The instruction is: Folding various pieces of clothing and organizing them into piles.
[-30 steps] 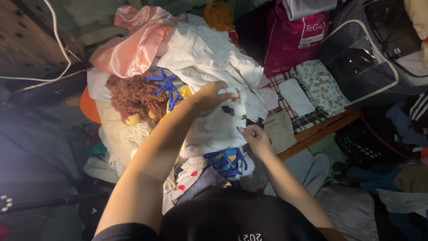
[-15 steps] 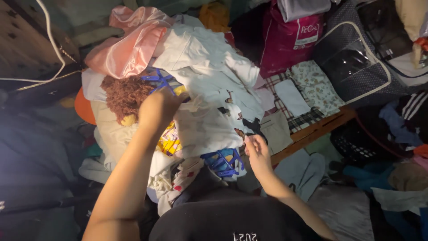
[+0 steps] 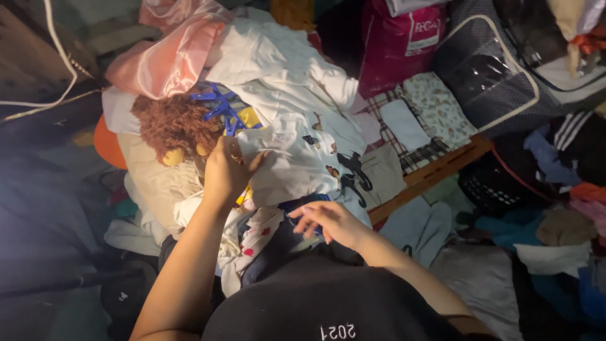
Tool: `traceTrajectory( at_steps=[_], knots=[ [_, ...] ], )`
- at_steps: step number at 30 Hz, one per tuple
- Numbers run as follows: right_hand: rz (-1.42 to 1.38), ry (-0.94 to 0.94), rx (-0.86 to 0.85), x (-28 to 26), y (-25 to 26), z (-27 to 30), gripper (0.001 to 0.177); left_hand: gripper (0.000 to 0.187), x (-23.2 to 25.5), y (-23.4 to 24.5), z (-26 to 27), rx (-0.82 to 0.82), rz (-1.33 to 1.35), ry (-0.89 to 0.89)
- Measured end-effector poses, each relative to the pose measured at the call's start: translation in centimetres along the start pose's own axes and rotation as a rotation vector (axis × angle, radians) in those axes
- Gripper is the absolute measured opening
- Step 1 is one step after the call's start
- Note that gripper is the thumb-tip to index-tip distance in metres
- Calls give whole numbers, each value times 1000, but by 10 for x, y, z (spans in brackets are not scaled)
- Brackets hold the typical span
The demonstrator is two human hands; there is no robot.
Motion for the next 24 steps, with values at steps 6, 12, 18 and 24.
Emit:
traceTrajectory(
  at_steps=[6, 12, 18, 24],
  knots=[
    [405, 363, 34, 35, -12, -3, 49, 45, -33, -34, -27, -167, -1, -75],
    [-527, 144, -156, 39, -23, -7, 77, 30, 37, -45, 1, -418, 828, 378],
    [-1057, 323, 410, -3, -16, 10, 101, 33, 85, -46, 81, -399, 1454, 463],
    [-987, 702, 371, 10, 19, 56, 102, 37, 23, -41, 144, -652, 1299, 683]
  ],
)
Point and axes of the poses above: each hand's wrist, its own z-axis away from the middle knuckle, its own y-axis out of the back of the hand, x = y × z, the point moved 1 cm from there along -z, towards the middle knuckle, and after that the axes turned 6 degrees about y, right-handed, at the moved point
